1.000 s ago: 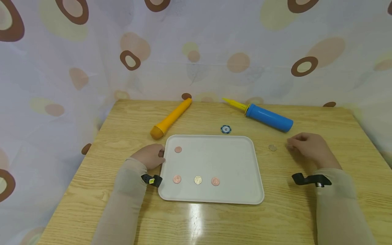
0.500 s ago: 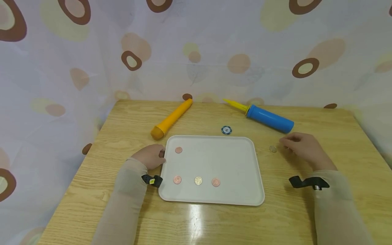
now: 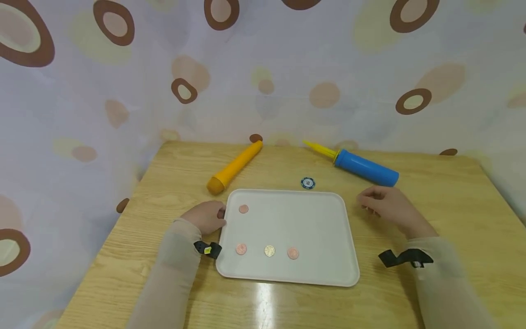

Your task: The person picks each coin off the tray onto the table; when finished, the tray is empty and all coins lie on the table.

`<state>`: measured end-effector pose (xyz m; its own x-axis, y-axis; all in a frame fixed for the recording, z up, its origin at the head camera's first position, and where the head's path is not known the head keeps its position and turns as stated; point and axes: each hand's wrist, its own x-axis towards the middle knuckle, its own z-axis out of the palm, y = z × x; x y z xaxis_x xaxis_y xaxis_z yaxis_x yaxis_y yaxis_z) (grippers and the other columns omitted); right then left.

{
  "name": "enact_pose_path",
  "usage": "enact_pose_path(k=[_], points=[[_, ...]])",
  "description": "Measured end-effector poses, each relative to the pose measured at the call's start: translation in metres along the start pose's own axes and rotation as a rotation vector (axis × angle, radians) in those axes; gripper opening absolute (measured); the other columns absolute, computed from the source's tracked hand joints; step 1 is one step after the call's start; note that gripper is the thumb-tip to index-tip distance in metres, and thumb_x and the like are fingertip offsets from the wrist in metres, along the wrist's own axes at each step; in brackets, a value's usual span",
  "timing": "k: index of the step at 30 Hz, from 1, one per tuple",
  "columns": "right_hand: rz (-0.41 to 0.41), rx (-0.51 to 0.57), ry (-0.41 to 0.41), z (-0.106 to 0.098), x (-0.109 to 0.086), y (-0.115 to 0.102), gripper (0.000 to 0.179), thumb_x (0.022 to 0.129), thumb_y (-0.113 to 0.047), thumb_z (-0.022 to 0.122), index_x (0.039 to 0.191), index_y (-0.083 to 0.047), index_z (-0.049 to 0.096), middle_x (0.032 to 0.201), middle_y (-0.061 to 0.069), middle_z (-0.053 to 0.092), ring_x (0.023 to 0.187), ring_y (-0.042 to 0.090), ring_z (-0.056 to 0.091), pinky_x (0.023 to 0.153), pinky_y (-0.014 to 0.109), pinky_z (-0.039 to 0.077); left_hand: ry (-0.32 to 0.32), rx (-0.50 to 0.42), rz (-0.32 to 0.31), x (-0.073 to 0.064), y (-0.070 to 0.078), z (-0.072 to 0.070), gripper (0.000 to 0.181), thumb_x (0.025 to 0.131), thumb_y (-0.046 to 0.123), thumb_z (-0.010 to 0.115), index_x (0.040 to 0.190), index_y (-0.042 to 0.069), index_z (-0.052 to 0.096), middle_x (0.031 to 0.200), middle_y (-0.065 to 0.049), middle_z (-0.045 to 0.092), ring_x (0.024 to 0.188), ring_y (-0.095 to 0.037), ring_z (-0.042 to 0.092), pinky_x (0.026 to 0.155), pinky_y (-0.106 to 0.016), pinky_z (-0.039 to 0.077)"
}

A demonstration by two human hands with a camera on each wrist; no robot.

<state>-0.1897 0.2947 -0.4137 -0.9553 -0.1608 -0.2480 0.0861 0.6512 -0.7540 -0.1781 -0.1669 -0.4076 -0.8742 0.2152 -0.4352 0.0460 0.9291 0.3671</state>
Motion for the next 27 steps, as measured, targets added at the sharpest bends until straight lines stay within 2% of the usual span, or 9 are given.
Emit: enact_pose_path(k=[4,14,27], points=[[-0.030,0.002,-0.010,0.013,0.001,-0.012,0.045,0.099,-0.041,0.063,0.121,-0.001,0.065,0.098,0.013,0.066,0.083,0.024,0.060,0.068,0.033,0.052,0.001,0.005,-0.002,0.000,0.000,0.000,0.027,0.097,0.018,0.067,0.121,0.006,0.065,0.093,-0.003,0.060,0.089,-0.023,0.054,0.081,-0.037,0.044],[-0.019,-0.001,-0.113,0.049,0.014,-0.047,0.035,0.096,-0.036,0.068,0.116,-0.007,0.069,0.090,0.009,0.068,0.081,0.024,0.061,0.068,0.033,0.052,-0.004,0.024,-0.009,0.001,-0.001,0.000,0.029,0.097,0.019,0.066,0.123,0.006,0.064,0.095,-0.003,0.061,0.090,-0.023,0.054,0.084,-0.038,0.045],[-0.069,-0.093,-0.160,0.077,0.029,-0.067,0.029,0.095,-0.031,0.070,0.115,-0.009,0.071,0.082,0.005,0.067,0.072,0.021,0.060,0.064,0.032,0.049,-0.008,0.021,-0.016,0.001,0.003,0.000,0.021,0.097,0.018,0.066,0.116,0.008,0.065,0.092,-0.003,0.060,0.089,-0.022,0.054,0.081,-0.037,0.044]])
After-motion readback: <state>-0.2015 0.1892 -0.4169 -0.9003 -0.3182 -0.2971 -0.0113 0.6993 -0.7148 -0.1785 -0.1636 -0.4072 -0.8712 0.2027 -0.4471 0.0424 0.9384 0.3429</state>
